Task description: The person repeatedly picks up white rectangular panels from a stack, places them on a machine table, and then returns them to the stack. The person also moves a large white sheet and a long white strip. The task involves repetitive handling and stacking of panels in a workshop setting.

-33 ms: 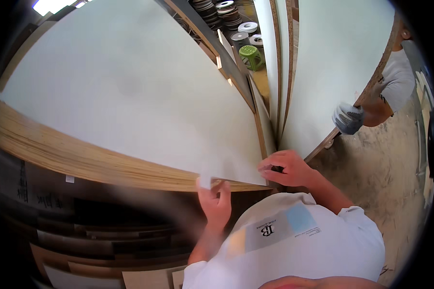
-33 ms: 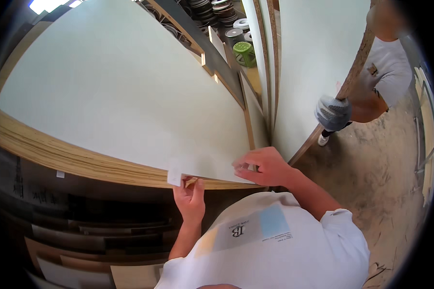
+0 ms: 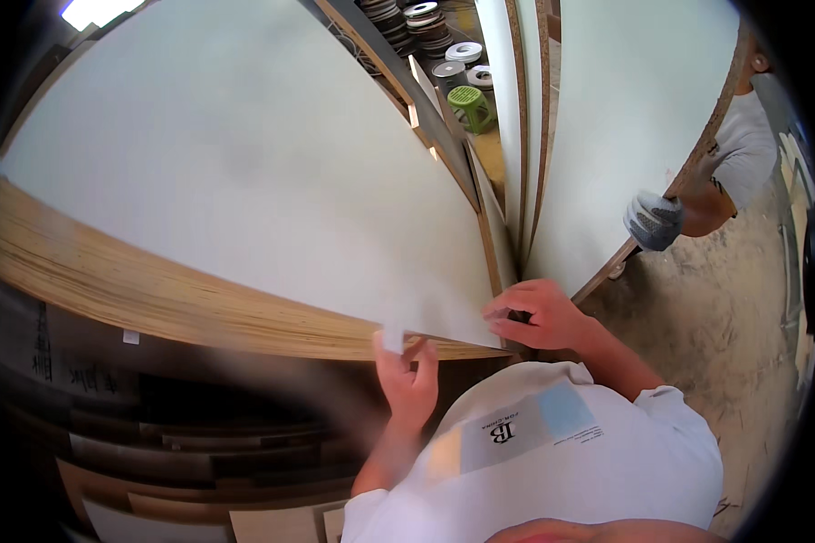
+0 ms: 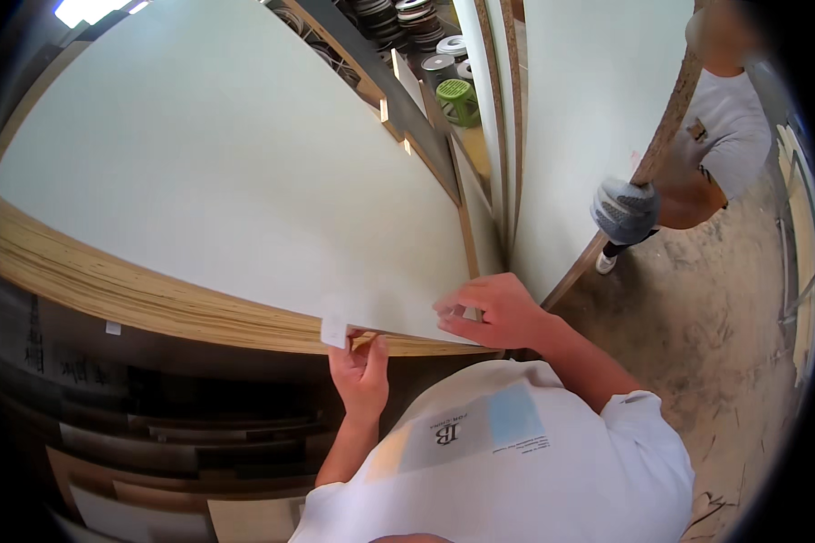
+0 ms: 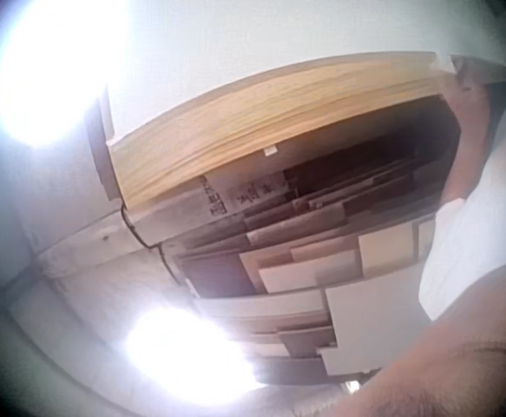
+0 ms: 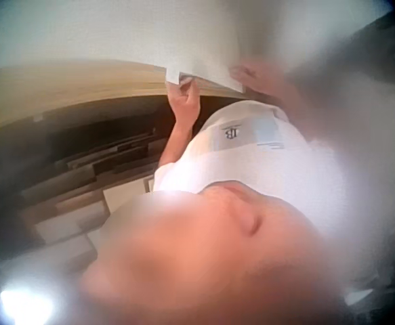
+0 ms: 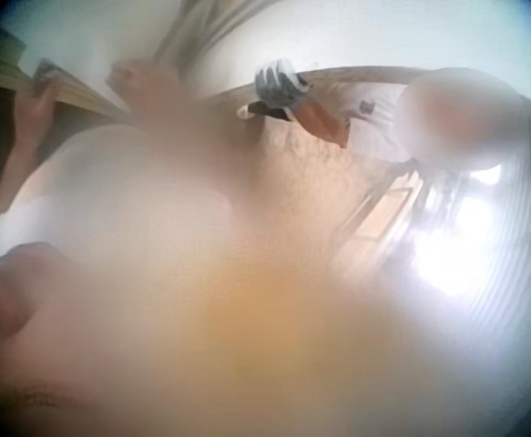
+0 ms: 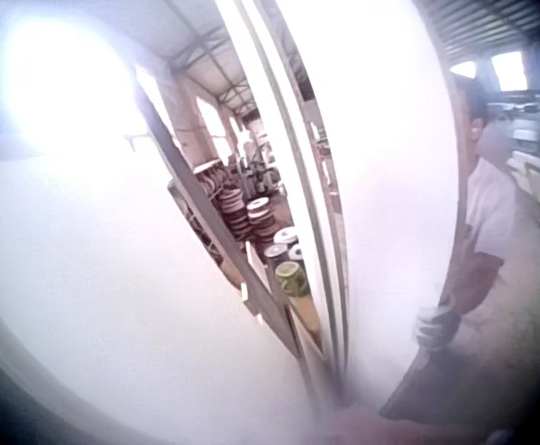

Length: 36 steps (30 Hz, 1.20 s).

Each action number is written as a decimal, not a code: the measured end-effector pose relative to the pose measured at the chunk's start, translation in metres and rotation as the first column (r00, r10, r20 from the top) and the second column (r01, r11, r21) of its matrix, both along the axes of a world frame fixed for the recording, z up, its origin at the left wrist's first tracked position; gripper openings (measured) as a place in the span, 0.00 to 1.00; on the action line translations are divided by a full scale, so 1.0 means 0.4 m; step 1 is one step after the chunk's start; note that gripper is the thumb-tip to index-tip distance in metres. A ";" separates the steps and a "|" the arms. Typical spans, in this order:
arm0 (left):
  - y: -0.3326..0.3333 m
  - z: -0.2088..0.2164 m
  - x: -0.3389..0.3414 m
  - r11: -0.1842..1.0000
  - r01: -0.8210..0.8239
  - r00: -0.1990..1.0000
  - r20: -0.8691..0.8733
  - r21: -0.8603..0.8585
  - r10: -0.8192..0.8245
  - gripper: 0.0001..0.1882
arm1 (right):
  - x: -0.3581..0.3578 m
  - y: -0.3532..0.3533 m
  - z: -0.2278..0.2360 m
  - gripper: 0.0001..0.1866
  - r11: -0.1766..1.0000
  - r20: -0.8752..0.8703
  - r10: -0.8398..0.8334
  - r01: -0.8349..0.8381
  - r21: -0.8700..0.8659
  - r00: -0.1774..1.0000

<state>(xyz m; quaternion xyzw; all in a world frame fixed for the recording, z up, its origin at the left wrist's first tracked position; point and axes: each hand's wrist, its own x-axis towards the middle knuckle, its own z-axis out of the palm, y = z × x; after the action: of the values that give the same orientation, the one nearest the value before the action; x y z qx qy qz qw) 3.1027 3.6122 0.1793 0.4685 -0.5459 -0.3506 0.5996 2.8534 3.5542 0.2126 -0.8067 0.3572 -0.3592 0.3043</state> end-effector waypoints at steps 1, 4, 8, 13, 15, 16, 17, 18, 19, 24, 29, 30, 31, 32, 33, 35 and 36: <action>-0.003 0.023 0.014 0.999 0.020 0.999 0.039 -0.025 -0.019 0.22 | 0.035 -0.002 0.015 0.09 0.996 0.002 -0.015 0.015 -0.084 1.000; -0.003 0.039 0.051 0.993 0.097 0.988 0.128 -0.072 -0.087 0.18 | 0.104 0.009 0.064 0.12 0.985 -0.061 -0.076 0.066 -0.156 0.995; 0.016 0.048 0.076 0.960 0.260 0.944 0.239 -0.104 -0.229 0.22 | 0.133 0.055 0.110 0.19 0.968 -0.131 -0.156 0.125 -0.219 0.979; 0.037 0.089 0.094 0.885 0.428 0.893 0.238 -0.183 -0.382 0.25 | 0.173 0.130 0.164 0.20 0.914 -0.214 -0.279 0.190 -0.360 0.936; 0.033 0.096 0.091 0.850 0.480 0.871 0.233 -0.218 -0.432 0.26 | 0.190 0.157 0.174 0.21 0.881 -0.180 -0.378 0.293 -0.371 0.908; 0.030 0.098 0.086 0.830 0.508 0.852 0.274 -0.230 -0.446 0.27 | 0.196 0.161 0.176 0.22 0.868 -0.171 -0.409 0.325 -0.377 0.896; 0.026 0.103 0.092 0.808 0.541 0.828 0.318 -0.234 -0.462 0.28 | 0.211 0.165 0.177 0.22 0.828 -0.186 -0.467 0.355 -0.434 0.864; 0.017 0.106 0.099 0.786 0.571 0.803 0.362 -0.236 -0.474 0.30 | 0.222 0.167 0.179 0.21 0.785 -0.194 -0.521 0.378 -0.490 0.831; 0.007 0.098 0.105 0.764 0.613 0.781 0.305 -0.202 -0.545 0.33 | 0.231 0.160 0.172 0.21 0.748 -0.196 -0.559 0.387 -0.540 0.806; -0.030 0.014 0.175 0.768 0.614 0.765 0.379 -0.182 -0.521 0.32 | 0.196 0.172 0.034 0.21 0.510 -0.062 -0.745 0.508 -0.694 0.664; -0.086 -0.186 0.486 0.933 -0.247 0.880 0.343 -0.261 0.329 0.30 | 0.202 0.198 -0.015 0.15 0.656 0.176 -0.685 0.704 -0.271 0.707; -0.088 -0.219 0.573 0.848 -0.481 0.797 0.293 -0.223 0.529 0.31 | 0.196 0.204 -0.043 0.14 0.619 0.239 -0.706 0.745 -0.249 0.666; -0.085 -0.234 0.678 0.722 -0.639 0.668 0.273 -0.266 0.692 0.33 | 0.189 0.207 -0.057 0.14 0.642 0.166 -0.688 0.699 -0.314 0.707; -0.075 -0.246 0.790 0.608 -0.715 0.545 0.270 -0.344 0.794 0.34 | 0.187 0.210 -0.066 0.14 0.660 0.096 -0.669 0.648 -0.380 0.737; -0.062 -0.252 0.802 0.482 -0.778 0.415 0.247 -0.403 0.876 0.36 | 0.120 0.210 -0.060 0.15 0.685 0.127 -0.674 0.681 -0.261 0.727; -0.062 -0.217 0.919 0.454 -0.800 0.376 0.261 -0.393 0.889 0.37 | 0.116 0.207 -0.094 0.17 0.685 0.130 -0.661 0.665 -0.296 0.739; -0.068 -0.208 0.888 0.437 -0.818 0.359 0.261 -0.373 0.896 0.38 | 0.037 0.200 -0.093 0.19 0.687 0.118 -0.653 0.650 -0.325 0.748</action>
<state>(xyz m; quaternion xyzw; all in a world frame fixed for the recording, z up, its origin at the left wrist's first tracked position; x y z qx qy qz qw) 3.4579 3.5848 0.0960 0.6917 -0.3636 0.1767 0.5985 2.8683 3.6342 0.1755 -0.6689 0.5520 -0.4978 0.0092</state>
